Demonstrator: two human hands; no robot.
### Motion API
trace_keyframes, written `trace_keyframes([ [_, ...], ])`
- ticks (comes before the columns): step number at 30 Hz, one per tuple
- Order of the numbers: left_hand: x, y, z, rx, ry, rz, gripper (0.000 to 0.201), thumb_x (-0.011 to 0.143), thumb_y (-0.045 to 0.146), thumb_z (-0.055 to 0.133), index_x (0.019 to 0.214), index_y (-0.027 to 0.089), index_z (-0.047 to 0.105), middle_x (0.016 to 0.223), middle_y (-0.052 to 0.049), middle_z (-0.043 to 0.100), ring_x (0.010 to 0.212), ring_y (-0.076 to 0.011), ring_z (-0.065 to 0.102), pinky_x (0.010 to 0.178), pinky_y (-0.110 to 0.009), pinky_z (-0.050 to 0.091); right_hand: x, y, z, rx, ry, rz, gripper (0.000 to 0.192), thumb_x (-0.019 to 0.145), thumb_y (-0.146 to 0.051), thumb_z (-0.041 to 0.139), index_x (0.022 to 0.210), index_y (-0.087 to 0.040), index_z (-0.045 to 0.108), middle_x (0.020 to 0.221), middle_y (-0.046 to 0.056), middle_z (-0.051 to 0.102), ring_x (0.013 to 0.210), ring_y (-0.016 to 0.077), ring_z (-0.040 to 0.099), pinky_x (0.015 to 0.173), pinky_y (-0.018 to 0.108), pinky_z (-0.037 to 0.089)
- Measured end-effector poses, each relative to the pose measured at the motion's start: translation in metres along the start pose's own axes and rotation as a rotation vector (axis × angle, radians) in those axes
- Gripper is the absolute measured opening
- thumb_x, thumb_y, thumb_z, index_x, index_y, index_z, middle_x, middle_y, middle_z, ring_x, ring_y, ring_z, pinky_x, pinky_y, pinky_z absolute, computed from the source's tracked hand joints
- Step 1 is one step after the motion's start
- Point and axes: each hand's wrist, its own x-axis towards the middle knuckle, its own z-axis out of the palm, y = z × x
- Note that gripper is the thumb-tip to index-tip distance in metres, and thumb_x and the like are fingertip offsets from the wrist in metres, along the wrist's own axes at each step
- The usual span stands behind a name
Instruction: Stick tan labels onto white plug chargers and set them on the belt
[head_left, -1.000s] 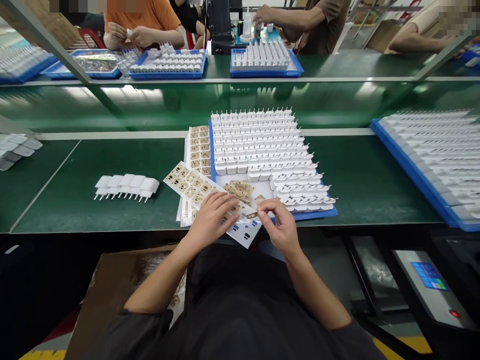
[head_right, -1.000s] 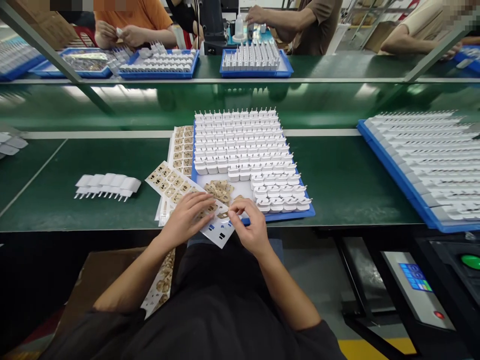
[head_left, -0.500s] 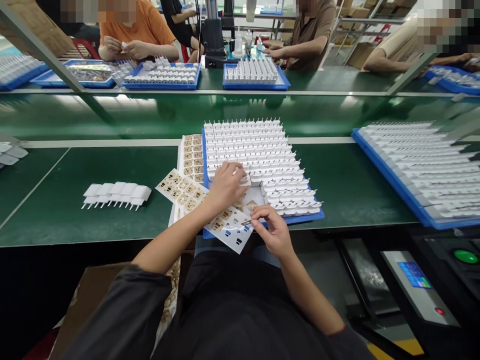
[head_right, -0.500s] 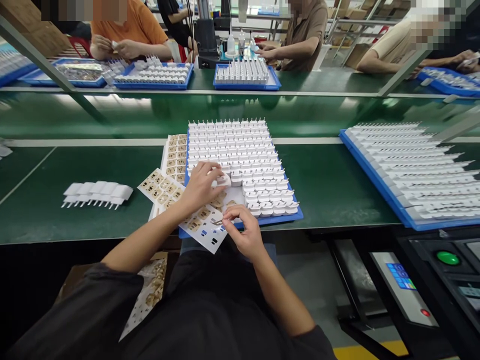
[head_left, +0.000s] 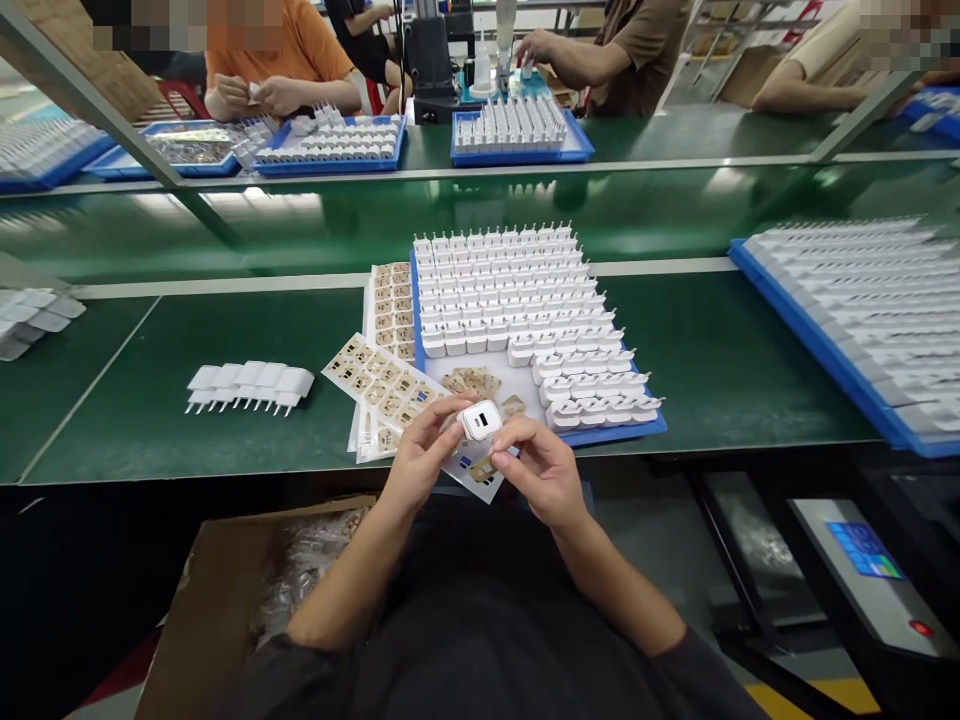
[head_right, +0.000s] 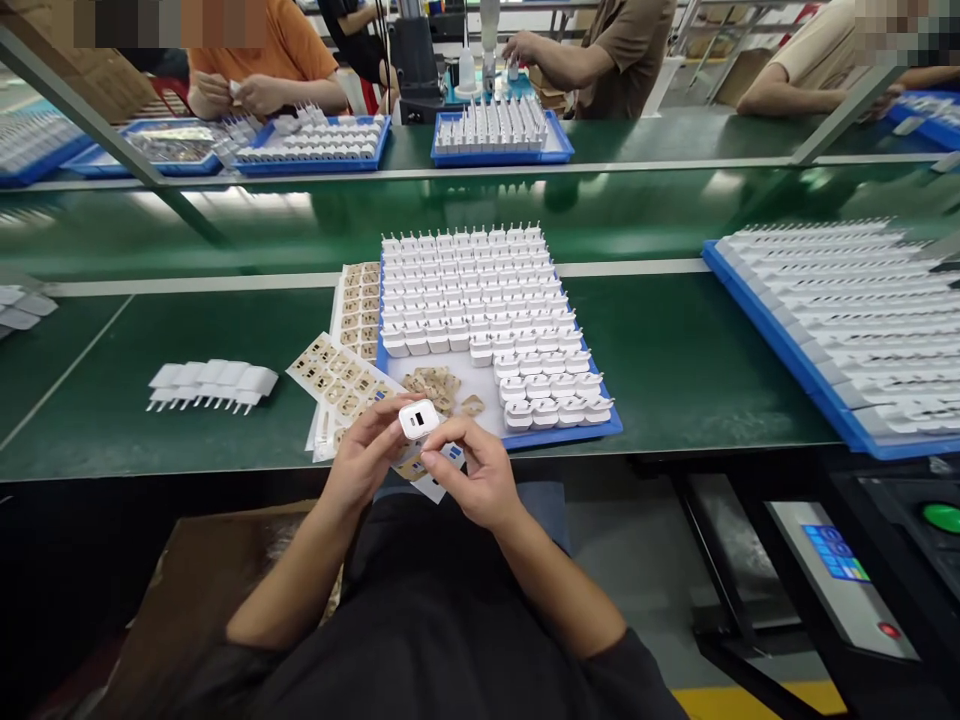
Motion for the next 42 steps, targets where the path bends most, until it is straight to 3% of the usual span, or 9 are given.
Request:
trace_keyframes([
  [5, -0.013, -0.007, -0.003, 0.101, -0.012, 0.107, 0.04, 0.092, 0.04, 0.07, 0.128, 0.026, 0.064, 0.133, -0.011, 0.069, 0.125, -0.0285, 0.066, 0.105, -0.045, 0.058, -0.004, 0.003, 0.002, 0.008, -0.014, 0.035, 0.009, 0.093, -0.034, 0.068, 0.09, -0.025, 0.067, 0.083, 0.003, 0.068, 0.079, 0.0194, 0.064, 0.075, 0.035, 0.054],
  [13, -0.023, -0.017, -0.005, 0.332, 0.086, 0.232, 0.042, 0.088, 0.035, 0.075, 0.129, 0.029, 0.065, 0.128, -0.008, 0.073, 0.119, -0.0274, 0.07, 0.096, -0.042, 0.065, -0.007, 0.0, 0.002, -0.011, -0.034, 0.091, 0.006, 0.092, -0.031, 0.07, 0.091, -0.025, 0.069, 0.084, 0.002, 0.07, 0.078, 0.0189, 0.064, 0.074, 0.033, 0.053],
  [19, -0.027, -0.012, -0.003, 0.456, 0.04, 0.35, 0.05, 0.088, 0.025, 0.074, 0.136, 0.031, 0.06, 0.136, -0.009, 0.069, 0.126, -0.0276, 0.066, 0.098, -0.042, 0.064, 0.005, -0.007, 0.002, -0.023, 0.197, 0.072, 0.007, 0.089, -0.029, 0.072, 0.089, -0.024, 0.067, 0.084, 0.001, 0.066, 0.082, 0.0182, 0.062, 0.078, 0.032, 0.052],
  [24, -0.025, -0.007, 0.001, 0.439, 0.029, 0.427, 0.052, 0.086, 0.018, 0.075, 0.135, 0.027, 0.061, 0.132, -0.01, 0.071, 0.122, -0.0264, 0.068, 0.097, -0.037, 0.064, 0.009, -0.006, 0.007, 0.057, 0.22, 0.128, 0.006, 0.089, -0.027, 0.073, 0.089, -0.024, 0.067, 0.086, 0.001, 0.066, 0.086, 0.0174, 0.064, 0.083, 0.032, 0.052],
  [42, -0.022, -0.004, -0.001, 0.447, 0.008, 0.437, 0.053, 0.084, 0.015, 0.077, 0.135, 0.025, 0.062, 0.13, -0.011, 0.071, 0.121, -0.0269, 0.069, 0.1, -0.04, 0.062, 0.008, -0.004, 0.007, 0.042, 0.189, 0.081, 0.006, 0.091, -0.02, 0.071, 0.093, -0.025, 0.068, 0.087, -0.001, 0.066, 0.085, 0.0156, 0.064, 0.082, 0.03, 0.052],
])
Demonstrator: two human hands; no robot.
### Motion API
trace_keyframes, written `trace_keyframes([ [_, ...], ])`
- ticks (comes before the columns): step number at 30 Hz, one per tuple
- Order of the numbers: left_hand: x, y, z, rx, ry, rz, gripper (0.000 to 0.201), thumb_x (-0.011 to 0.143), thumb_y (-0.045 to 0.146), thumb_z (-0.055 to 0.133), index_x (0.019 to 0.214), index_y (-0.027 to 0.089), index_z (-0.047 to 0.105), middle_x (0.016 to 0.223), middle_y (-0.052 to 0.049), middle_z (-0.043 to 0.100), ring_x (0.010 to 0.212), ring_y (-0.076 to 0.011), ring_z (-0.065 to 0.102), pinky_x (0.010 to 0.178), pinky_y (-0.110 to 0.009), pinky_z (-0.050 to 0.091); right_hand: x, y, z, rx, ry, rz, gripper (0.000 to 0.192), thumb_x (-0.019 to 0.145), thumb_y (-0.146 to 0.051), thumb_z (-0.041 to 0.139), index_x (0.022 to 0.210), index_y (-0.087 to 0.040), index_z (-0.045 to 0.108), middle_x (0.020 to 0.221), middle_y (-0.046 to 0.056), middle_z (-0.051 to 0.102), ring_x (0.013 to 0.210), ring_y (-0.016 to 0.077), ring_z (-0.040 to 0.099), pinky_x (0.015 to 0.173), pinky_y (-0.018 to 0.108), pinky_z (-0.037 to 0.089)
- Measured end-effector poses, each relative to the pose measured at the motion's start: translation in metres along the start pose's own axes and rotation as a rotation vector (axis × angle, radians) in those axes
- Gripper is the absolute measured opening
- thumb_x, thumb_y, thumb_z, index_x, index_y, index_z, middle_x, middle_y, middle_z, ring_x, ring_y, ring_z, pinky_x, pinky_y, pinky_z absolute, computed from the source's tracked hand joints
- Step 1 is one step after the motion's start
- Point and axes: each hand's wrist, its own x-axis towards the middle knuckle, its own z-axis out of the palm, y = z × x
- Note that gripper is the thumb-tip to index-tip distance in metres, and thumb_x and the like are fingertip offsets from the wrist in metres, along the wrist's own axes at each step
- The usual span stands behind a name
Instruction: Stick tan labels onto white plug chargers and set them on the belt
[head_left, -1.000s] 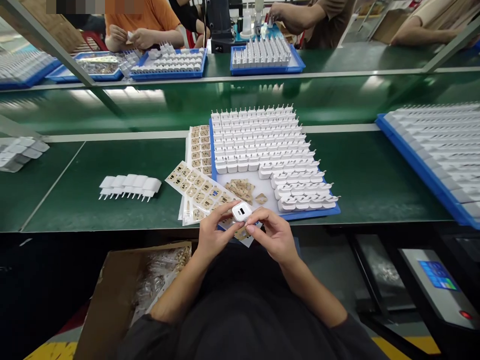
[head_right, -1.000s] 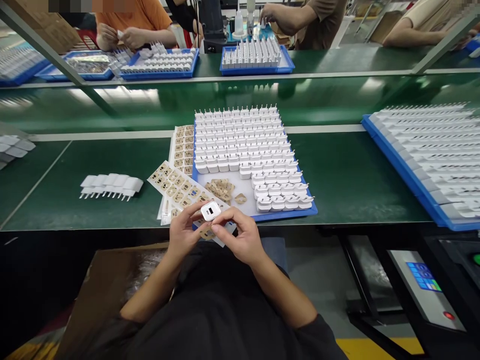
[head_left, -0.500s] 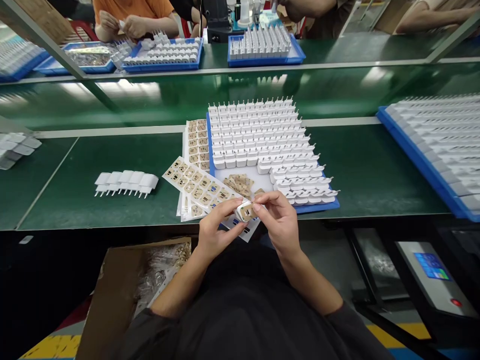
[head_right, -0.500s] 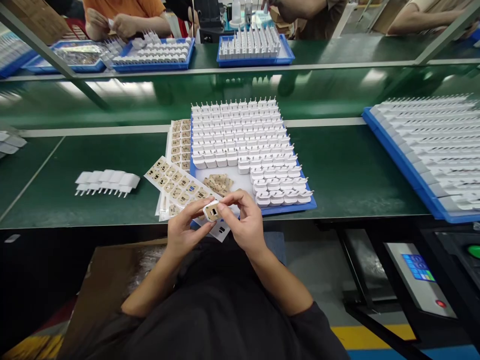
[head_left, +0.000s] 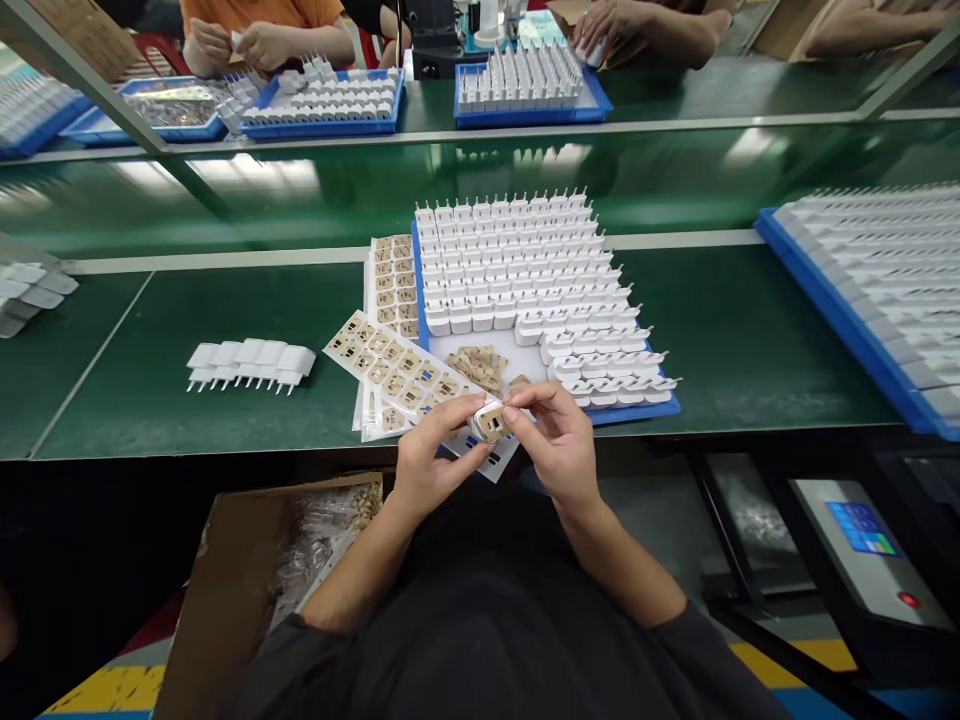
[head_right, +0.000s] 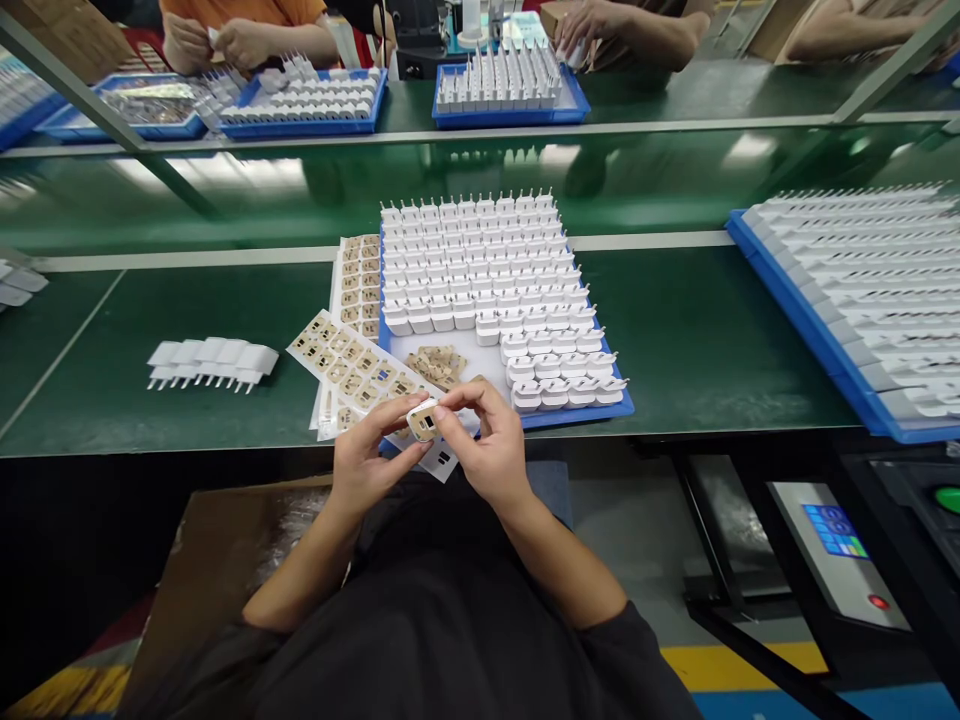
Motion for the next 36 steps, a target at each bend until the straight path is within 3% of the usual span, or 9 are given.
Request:
trace_keyframes([
  [12, 0.003, 0.003, -0.002, 0.051, -0.004, 0.041, 0.054, 0.085, 0.013, 0.076, 0.136, 0.025, 0.06, 0.131, -0.011, 0.071, 0.121, -0.0255, 0.069, 0.101, -0.041, 0.061, -0.003, 0.0, 0.004, -0.323, 0.027, -0.144, 0.009, 0.091, -0.021, 0.071, 0.096, -0.025, 0.064, 0.088, 0.0, 0.068, 0.083, 0.0179, 0.067, 0.082, 0.036, 0.055],
  [19, 0.002, 0.001, -0.002, 0.076, 0.038, 0.091, 0.054, 0.083, 0.012, 0.077, 0.133, 0.026, 0.062, 0.127, -0.01, 0.072, 0.118, -0.0253, 0.07, 0.104, -0.042, 0.059, 0.002, -0.003, 0.008, -0.669, 0.042, -0.562, 0.024, 0.089, -0.015, 0.072, 0.108, -0.024, 0.062, 0.092, 0.004, 0.069, 0.085, 0.0213, 0.065, 0.079, 0.038, 0.057],
  [21, -0.002, -0.003, -0.001, 0.047, 0.065, 0.074, 0.054, 0.082, 0.011, 0.078, 0.132, 0.026, 0.063, 0.129, -0.01, 0.071, 0.12, -0.0261, 0.069, 0.103, -0.043, 0.059, 0.004, -0.002, 0.005, -0.681, 0.085, -0.511, 0.024, 0.09, -0.018, 0.071, 0.111, -0.023, 0.063, 0.1, 0.008, 0.067, 0.088, 0.0219, 0.065, 0.077, 0.038, 0.058],
  [23, -0.006, -0.007, 0.001, -0.003, 0.109, 0.037, 0.054, 0.081, 0.011, 0.079, 0.13, 0.026, 0.063, 0.13, -0.011, 0.07, 0.122, -0.0273, 0.068, 0.101, -0.043, 0.06, 0.005, 0.0, 0.001, -0.581, 0.086, -0.365, 0.017, 0.093, -0.021, 0.067, 0.11, -0.024, 0.064, 0.103, 0.008, 0.065, 0.091, 0.021, 0.065, 0.075, 0.035, 0.059],
  [27, -0.008, -0.01, 0.004, -0.073, 0.17, 0.006, 0.05, 0.082, 0.013, 0.079, 0.127, 0.025, 0.061, 0.129, -0.013, 0.069, 0.125, -0.0284, 0.066, 0.096, -0.043, 0.062, 0.002, 0.003, -0.004, -0.166, -0.166, -0.034, 0.019, 0.092, -0.029, 0.068, 0.111, -0.025, 0.064, 0.114, 0.007, 0.065, 0.108, 0.0218, 0.067, 0.083, 0.034, 0.061],
  [29, -0.006, -0.008, 0.005, -0.046, 0.158, 0.038, 0.049, 0.082, 0.013, 0.078, 0.126, 0.025, 0.06, 0.129, -0.013, 0.068, 0.124, -0.0276, 0.066, 0.097, -0.044, 0.061, -0.001, 0.005, -0.002, -0.01, -0.209, 0.074, 0.02, 0.09, -0.03, 0.069, 0.109, -0.025, 0.063, 0.12, 0.008, 0.066, 0.115, 0.0228, 0.066, 0.087, 0.035, 0.06],
  [32, 0.0, -0.002, 0.006, 0.056, 0.162, 0.123, 0.046, 0.083, 0.013, 0.078, 0.123, 0.026, 0.058, 0.127, -0.011, 0.068, 0.119, -0.0254, 0.068, 0.097, -0.045, 0.061, -0.003, 0.005, 0.004, 0.09, -0.129, 0.1, 0.007, 0.091, -0.027, 0.064, 0.098, -0.025, 0.063, 0.113, 0.006, 0.068, 0.115, 0.0219, 0.065, 0.091, 0.035, 0.057],
  [36, 0.005, 0.003, 0.008, 0.199, 0.199, 0.238, 0.045, 0.084, 0.015, 0.077, 0.121, 0.029, 0.055, 0.126, -0.008, 0.066, 0.116, -0.0229, 0.069, 0.088, -0.04, 0.065, -0.002, 0.003, 0.012, 0.067, -0.102, 0.114, 0.008, 0.087, -0.028, 0.067, 0.094, -0.026, 0.063, 0.108, 0.006, 0.066, 0.112, 0.0223, 0.063, 0.088, 0.034, 0.056],
])
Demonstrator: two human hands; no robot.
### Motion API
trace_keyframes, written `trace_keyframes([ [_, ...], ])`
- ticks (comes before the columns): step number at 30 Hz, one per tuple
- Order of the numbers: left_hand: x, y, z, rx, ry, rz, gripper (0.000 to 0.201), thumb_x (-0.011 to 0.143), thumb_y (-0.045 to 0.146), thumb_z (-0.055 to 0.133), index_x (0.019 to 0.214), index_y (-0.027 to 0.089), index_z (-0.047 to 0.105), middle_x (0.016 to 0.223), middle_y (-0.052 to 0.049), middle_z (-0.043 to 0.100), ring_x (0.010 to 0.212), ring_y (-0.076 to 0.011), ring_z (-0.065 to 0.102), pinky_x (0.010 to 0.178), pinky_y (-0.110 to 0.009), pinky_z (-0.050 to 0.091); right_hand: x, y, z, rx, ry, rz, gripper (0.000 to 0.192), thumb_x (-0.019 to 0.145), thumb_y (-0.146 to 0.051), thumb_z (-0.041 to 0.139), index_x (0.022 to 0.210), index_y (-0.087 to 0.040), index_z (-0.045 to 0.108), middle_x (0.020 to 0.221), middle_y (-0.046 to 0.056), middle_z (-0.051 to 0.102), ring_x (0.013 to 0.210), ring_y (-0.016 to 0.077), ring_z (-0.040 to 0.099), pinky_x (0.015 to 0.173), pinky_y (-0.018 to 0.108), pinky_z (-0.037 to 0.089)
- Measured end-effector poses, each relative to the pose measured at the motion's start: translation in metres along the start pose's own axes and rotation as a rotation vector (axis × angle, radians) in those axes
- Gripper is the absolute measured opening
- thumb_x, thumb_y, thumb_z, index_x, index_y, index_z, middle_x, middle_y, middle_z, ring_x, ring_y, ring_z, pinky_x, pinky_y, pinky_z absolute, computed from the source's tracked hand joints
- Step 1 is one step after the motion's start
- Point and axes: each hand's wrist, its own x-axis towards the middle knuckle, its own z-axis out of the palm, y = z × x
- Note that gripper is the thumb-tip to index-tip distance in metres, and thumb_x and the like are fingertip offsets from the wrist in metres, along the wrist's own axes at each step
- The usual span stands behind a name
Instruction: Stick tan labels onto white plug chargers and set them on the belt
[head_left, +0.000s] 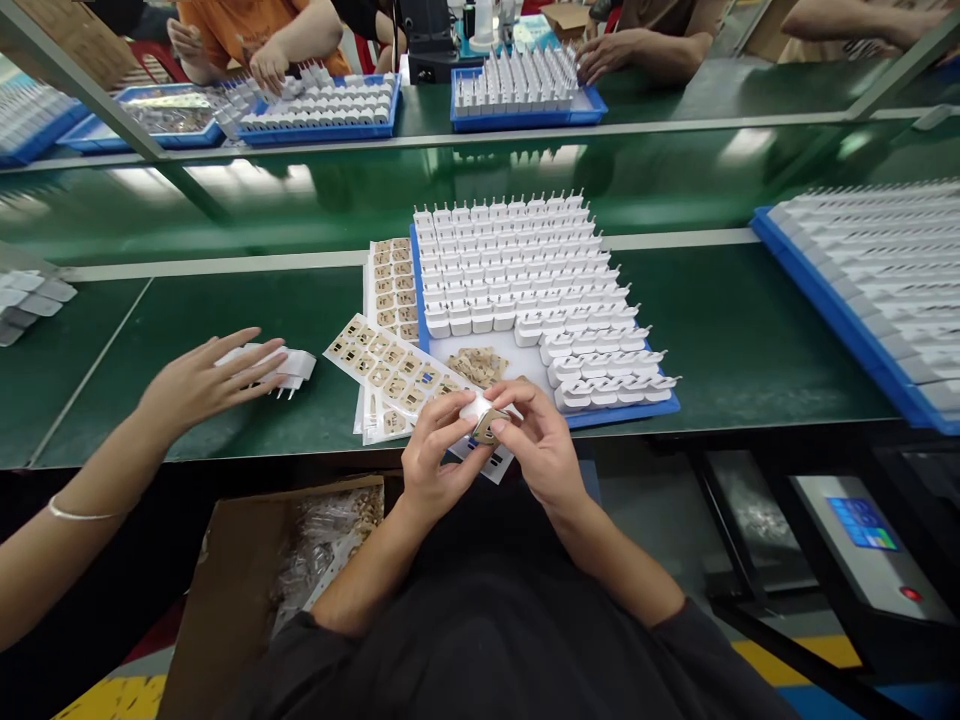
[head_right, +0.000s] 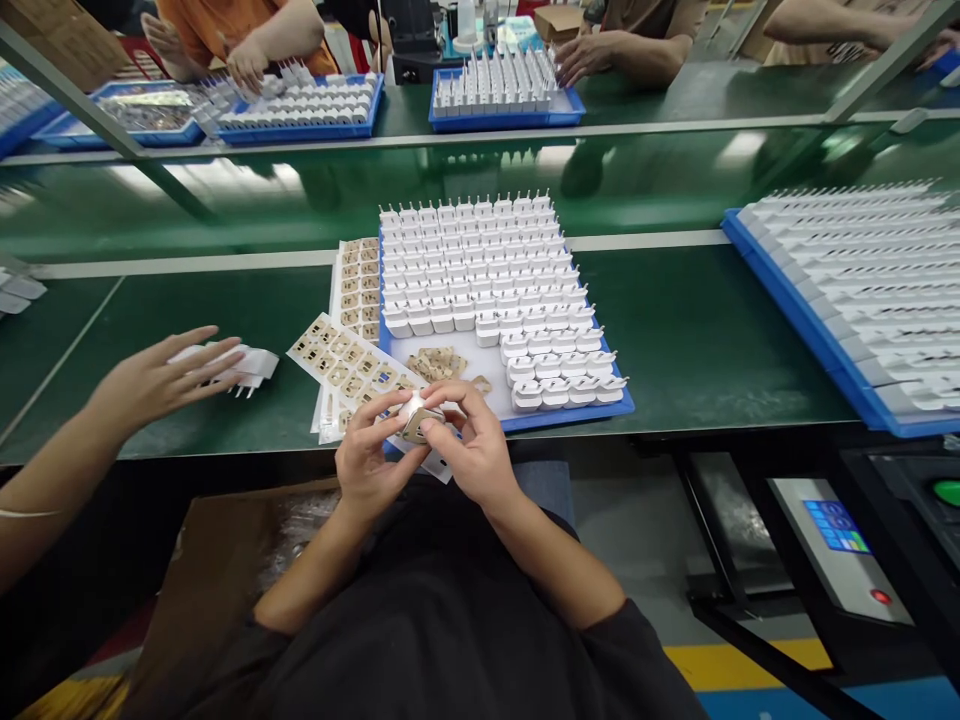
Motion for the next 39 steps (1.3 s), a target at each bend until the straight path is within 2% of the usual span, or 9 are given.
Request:
trace_keyframes([
  [8, 0.0, 0.001, 0.003, -0.035, -0.003, 0.08, 0.058, 0.083, 0.006, 0.074, 0.13, 0.033, 0.052, 0.133, -0.009, 0.062, 0.123, -0.0231, 0.064, 0.094, -0.042, 0.064, 0.001, -0.001, 0.004, 0.045, 0.045, -0.024, 0.008, 0.084, -0.026, 0.069, 0.088, -0.026, 0.062, 0.1, 0.004, 0.064, 0.106, 0.0215, 0.063, 0.093, 0.036, 0.053],
  [19, -0.003, -0.004, 0.001, -0.007, -0.018, 0.095, 0.056, 0.083, 0.008, 0.075, 0.129, 0.032, 0.053, 0.131, -0.009, 0.063, 0.122, -0.0245, 0.066, 0.092, -0.043, 0.064, 0.001, 0.003, 0.003, 0.087, 0.079, -0.023, 0.002, 0.085, -0.024, 0.067, 0.084, -0.025, 0.065, 0.098, 0.003, 0.067, 0.101, 0.0203, 0.066, 0.088, 0.035, 0.055],
  [21, -0.003, -0.004, 0.0, -0.032, -0.017, 0.06, 0.053, 0.084, 0.01, 0.075, 0.127, 0.03, 0.053, 0.129, -0.009, 0.065, 0.119, -0.0244, 0.067, 0.092, -0.043, 0.064, 0.003, 0.001, -0.004, 0.061, 0.004, 0.003, 0.002, 0.085, -0.026, 0.068, 0.086, -0.025, 0.068, 0.101, 0.004, 0.069, 0.101, 0.0213, 0.067, 0.087, 0.035, 0.056],
  [25, -0.003, -0.004, -0.003, -0.057, -0.041, -0.012, 0.046, 0.085, 0.016, 0.075, 0.125, 0.027, 0.055, 0.125, -0.011, 0.068, 0.115, -0.0257, 0.07, 0.092, -0.044, 0.063, 0.01, -0.007, -0.019, -0.131, -0.143, -0.024, 0.013, 0.088, -0.032, 0.07, 0.1, -0.026, 0.072, 0.109, 0.005, 0.073, 0.108, 0.0245, 0.067, 0.097, 0.042, 0.053],
  [29, -0.006, -0.004, -0.004, -0.1, -0.059, -0.04, 0.047, 0.083, 0.014, 0.077, 0.124, 0.025, 0.058, 0.124, -0.012, 0.071, 0.117, -0.0263, 0.07, 0.098, -0.045, 0.061, 0.016, -0.014, -0.02, -0.354, -0.124, -0.228, 0.007, 0.093, -0.027, 0.066, 0.098, -0.027, 0.072, 0.109, 0.006, 0.074, 0.109, 0.0248, 0.067, 0.099, 0.045, 0.052],
  [33, -0.012, -0.004, -0.005, -0.168, -0.042, -0.246, 0.042, 0.084, 0.019, 0.077, 0.124, 0.022, 0.061, 0.123, -0.012, 0.073, 0.116, -0.0257, 0.071, 0.092, -0.038, 0.063, 0.012, -0.017, -0.018, -0.448, -0.172, -0.491, 0.009, 0.091, -0.021, 0.067, 0.092, -0.029, 0.071, 0.1, 0.005, 0.075, 0.099, 0.0251, 0.067, 0.094, 0.048, 0.053],
  [35, -0.013, -0.007, -0.01, -0.168, -0.025, -0.352, 0.041, 0.085, 0.023, 0.076, 0.123, 0.022, 0.063, 0.12, -0.01, 0.074, 0.112, -0.0239, 0.073, 0.087, -0.033, 0.064, 0.009, -0.016, -0.019, -0.346, -0.182, -0.489, 0.005, 0.093, -0.025, 0.067, 0.092, -0.029, 0.07, 0.092, 0.004, 0.073, 0.091, 0.0245, 0.068, 0.086, 0.046, 0.055],
  [37, -0.012, -0.013, -0.019, -0.105, -0.008, -0.428, 0.04, 0.084, 0.026, 0.077, 0.122, 0.021, 0.065, 0.116, -0.008, 0.075, 0.104, -0.0218, 0.075, 0.085, -0.031, 0.064, 0.01, -0.012, -0.021, -0.289, -0.084, -0.403, 0.005, 0.095, -0.028, 0.064, 0.095, -0.028, 0.069, 0.089, 0.003, 0.072, 0.083, 0.0226, 0.068, 0.077, 0.041, 0.057],
  [39, -0.01, -0.023, -0.034, 0.0, 0.017, -0.48, 0.038, 0.084, 0.029, 0.075, 0.12, 0.02, 0.066, 0.113, -0.007, 0.075, 0.096, -0.0204, 0.075, 0.085, -0.032, 0.063, 0.017, -0.006, -0.023, -0.381, 0.015, -0.326, 0.01, 0.097, -0.027, 0.061, 0.102, -0.028, 0.069, 0.092, 0.004, 0.072, 0.081, 0.0211, 0.069, 0.073, 0.037, 0.058],
])
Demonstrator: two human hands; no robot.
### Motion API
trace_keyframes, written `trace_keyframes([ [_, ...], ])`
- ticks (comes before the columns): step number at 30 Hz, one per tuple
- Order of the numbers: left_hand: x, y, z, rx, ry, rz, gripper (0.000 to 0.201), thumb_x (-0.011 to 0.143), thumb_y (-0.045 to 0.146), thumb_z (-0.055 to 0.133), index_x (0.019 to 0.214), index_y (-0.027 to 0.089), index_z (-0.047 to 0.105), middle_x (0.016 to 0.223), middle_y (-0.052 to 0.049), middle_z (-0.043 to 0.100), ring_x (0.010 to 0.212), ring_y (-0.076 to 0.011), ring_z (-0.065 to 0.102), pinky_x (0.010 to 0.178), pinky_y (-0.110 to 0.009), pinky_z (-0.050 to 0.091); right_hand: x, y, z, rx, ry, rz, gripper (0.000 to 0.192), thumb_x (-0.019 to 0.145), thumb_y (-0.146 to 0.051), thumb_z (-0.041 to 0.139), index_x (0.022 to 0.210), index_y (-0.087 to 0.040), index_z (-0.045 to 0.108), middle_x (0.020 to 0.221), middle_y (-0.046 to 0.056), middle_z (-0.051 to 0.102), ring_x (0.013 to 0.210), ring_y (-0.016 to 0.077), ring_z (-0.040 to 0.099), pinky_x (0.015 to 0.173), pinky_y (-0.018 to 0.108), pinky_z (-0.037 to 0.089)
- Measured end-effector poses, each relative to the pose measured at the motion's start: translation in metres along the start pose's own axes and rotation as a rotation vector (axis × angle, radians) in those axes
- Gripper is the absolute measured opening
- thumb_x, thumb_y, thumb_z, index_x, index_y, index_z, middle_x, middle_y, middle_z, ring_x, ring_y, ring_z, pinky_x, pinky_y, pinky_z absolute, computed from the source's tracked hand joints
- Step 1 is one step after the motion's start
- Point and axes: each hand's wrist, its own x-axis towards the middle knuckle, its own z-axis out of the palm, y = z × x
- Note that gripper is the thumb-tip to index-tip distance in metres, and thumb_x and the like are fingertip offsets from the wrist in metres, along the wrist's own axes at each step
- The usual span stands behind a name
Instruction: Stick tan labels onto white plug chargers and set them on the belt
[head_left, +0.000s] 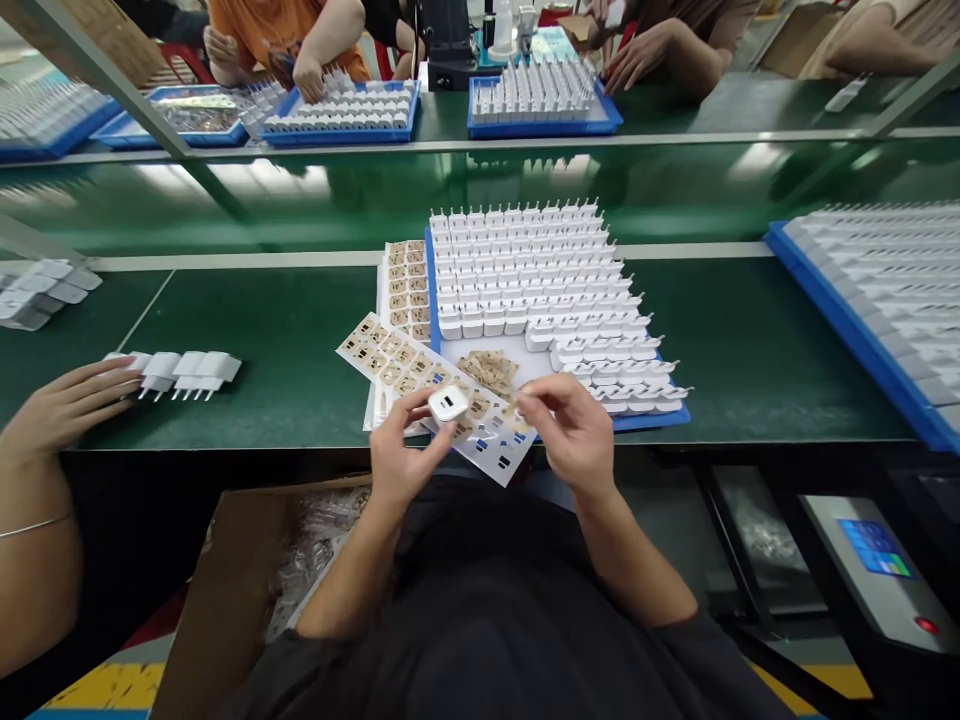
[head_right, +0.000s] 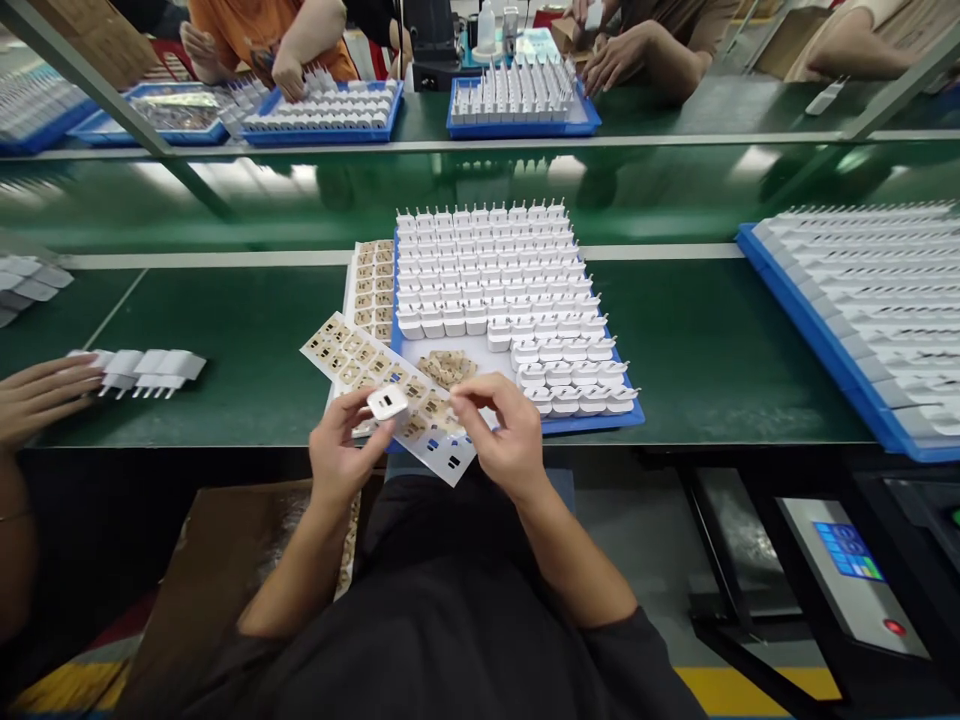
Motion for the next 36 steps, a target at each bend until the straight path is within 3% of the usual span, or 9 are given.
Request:
trace_keyframes([
  [6, 0.027, -0.041, -0.067, 0.397, 0.176, -0.048, 0.039, 0.088, 0.038, 0.066, 0.122, 0.019, 0.07, 0.114, -0.008, 0.073, 0.094, -0.0209, 0.068, 0.082, -0.033, 0.057, 0.013, 0.034, 0.011, -0.529, -0.106, -0.061, 0.03, 0.098, -0.018, 0.049, 0.118, -0.025, 0.07, 0.119, 0.012, 0.071, 0.115, 0.0316, 0.064, 0.099, 0.052, 0.053],
  [10, 0.045, -0.086, -0.12, 0.696, 0.276, -0.114, 0.042, 0.085, 0.038, 0.069, 0.122, 0.017, 0.071, 0.112, -0.009, 0.072, 0.096, -0.0256, 0.067, 0.083, -0.038, 0.054, 0.002, 0.04, 0.019, -0.535, -0.164, -0.123, 0.033, 0.096, -0.011, 0.049, 0.118, -0.023, 0.071, 0.122, 0.012, 0.07, 0.124, 0.0329, 0.059, 0.106, 0.056, 0.048],
  [15, 0.068, -0.149, -0.171, 0.666, 0.373, -0.083, 0.043, 0.078, 0.054, 0.076, 0.106, 0.021, 0.075, 0.094, -0.001, 0.073, 0.108, -0.03, 0.068, 0.097, -0.041, 0.047, -0.014, 0.034, 0.03, -0.478, -0.35, -0.15, 0.025, 0.096, -0.015, 0.056, 0.114, -0.025, 0.071, 0.113, 0.009, 0.075, 0.11, 0.0304, 0.064, 0.099, 0.053, 0.051],
  [19, 0.089, -0.163, -0.188, 0.616, 0.436, -0.009, 0.051, 0.074, 0.065, 0.075, 0.092, 0.016, 0.076, 0.086, -0.002, 0.074, 0.121, -0.0345, 0.062, 0.102, -0.048, 0.041, -0.02, 0.031, 0.034, -0.545, -0.401, -0.132, 0.022, 0.095, -0.022, 0.064, 0.116, -0.024, 0.07, 0.116, 0.01, 0.074, 0.109, 0.0317, 0.064, 0.096, 0.052, 0.051],
  [23, 0.091, -0.122, -0.158, 0.618, 0.419, 0.159, 0.046, 0.09, 0.055, 0.066, 0.111, 0.015, 0.074, 0.115, -0.006, 0.074, 0.135, -0.037, 0.05, 0.112, -0.057, 0.032, -0.025, 0.025, 0.025, -0.565, -0.47, -0.108, 0.025, 0.095, -0.023, 0.065, 0.12, -0.022, 0.067, 0.119, 0.012, 0.073, 0.109, 0.0313, 0.063, 0.094, 0.05, 0.05],
  [27, 0.061, -0.057, -0.087, 0.558, -0.023, 0.281, 0.029, 0.094, 0.038, 0.067, 0.118, 0.024, 0.073, 0.118, -0.004, 0.075, 0.117, -0.026, 0.065, 0.105, -0.046, 0.049, -0.03, 0.015, 0.013, -0.592, -0.526, -0.058, 0.032, 0.094, -0.021, 0.065, 0.126, -0.021, 0.065, 0.123, 0.013, 0.069, 0.112, 0.0306, 0.061, 0.092, 0.047, 0.05],
  [29, 0.043, -0.033, -0.053, 0.486, -0.31, 0.358, 0.024, 0.093, 0.035, 0.069, 0.115, 0.029, 0.075, 0.124, -0.003, 0.074, 0.128, -0.0271, 0.061, 0.11, -0.047, 0.046, -0.03, 0.011, 0.009, -0.621, -0.556, -0.032, 0.036, 0.093, -0.019, 0.066, 0.129, -0.022, 0.064, 0.122, 0.012, 0.068, 0.112, 0.0301, 0.061, 0.092, 0.046, 0.049],
  [32, 0.025, -0.019, -0.022, 0.401, -0.505, 0.411, 0.023, 0.096, 0.032, 0.065, 0.117, 0.028, 0.075, 0.131, -0.006, 0.071, 0.134, -0.0292, 0.056, 0.111, -0.05, 0.046, -0.029, 0.01, 0.01, -0.647, -0.583, -0.037, 0.034, 0.092, -0.021, 0.068, 0.126, -0.024, 0.067, 0.121, 0.011, 0.068, 0.111, 0.0294, 0.06, 0.091, 0.045, 0.047],
  [36, 0.021, -0.027, -0.011, 0.382, -0.497, 0.392, 0.023, 0.096, 0.03, 0.065, 0.117, 0.027, 0.075, 0.133, -0.007, 0.07, 0.134, -0.0309, 0.055, 0.113, -0.054, 0.045, -0.027, 0.016, 0.017, -0.66, -0.535, -0.087, 0.014, 0.097, -0.025, 0.066, 0.108, -0.024, 0.072, 0.111, 0.008, 0.072, 0.104, 0.0267, 0.061, 0.084, 0.04, 0.043],
])
